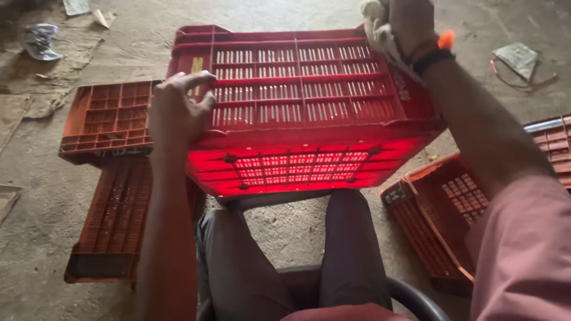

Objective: The person sits on a chair with a red plastic crate resting on their lap and wipes its surfaces with a cloth. They rotate and reposition the crate repeatedly to wipe the top, sides, and edges, then set the crate upright on a small stand at the end.

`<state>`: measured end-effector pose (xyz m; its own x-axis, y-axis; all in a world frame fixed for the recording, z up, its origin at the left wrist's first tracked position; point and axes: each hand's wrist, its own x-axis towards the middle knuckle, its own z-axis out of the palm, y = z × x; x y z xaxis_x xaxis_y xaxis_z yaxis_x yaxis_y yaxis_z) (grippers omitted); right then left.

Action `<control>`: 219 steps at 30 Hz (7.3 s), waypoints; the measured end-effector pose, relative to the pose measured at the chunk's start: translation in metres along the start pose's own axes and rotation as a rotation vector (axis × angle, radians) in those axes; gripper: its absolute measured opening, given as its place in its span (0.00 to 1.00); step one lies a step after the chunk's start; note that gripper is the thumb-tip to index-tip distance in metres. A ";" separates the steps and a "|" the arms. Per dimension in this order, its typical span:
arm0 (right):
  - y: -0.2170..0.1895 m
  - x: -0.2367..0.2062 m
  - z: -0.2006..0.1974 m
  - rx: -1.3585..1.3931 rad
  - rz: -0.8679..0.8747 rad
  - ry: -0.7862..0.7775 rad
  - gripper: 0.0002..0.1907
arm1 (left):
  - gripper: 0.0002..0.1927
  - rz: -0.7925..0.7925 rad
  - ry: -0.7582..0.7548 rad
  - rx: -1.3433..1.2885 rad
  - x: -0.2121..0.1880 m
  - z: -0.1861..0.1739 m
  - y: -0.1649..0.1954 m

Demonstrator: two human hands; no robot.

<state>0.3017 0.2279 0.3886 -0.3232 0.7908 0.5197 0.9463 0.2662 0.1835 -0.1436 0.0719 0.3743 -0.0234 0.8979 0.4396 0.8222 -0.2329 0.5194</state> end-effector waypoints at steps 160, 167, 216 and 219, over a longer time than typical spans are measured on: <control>-0.262 0.019 -0.068 0.527 -0.750 0.179 0.12 | 0.49 -0.616 -0.253 0.166 0.020 -0.001 -0.044; -0.275 0.097 -0.010 0.388 -0.273 0.141 0.10 | 0.44 -0.366 -0.106 0.126 0.032 0.044 -0.014; -0.033 0.079 0.044 0.445 -0.653 -0.059 0.06 | 0.18 0.064 0.038 0.086 0.027 0.024 -0.028; 0.056 0.036 0.029 0.181 -0.518 0.028 0.06 | 0.18 -0.006 0.057 0.005 0.021 0.022 -0.025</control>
<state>0.3435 0.2873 0.3940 -0.7447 0.5172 0.4218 0.6489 0.7090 0.2763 -0.1519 0.1047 0.3547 -0.0602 0.8765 0.4777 0.8250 -0.2258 0.5181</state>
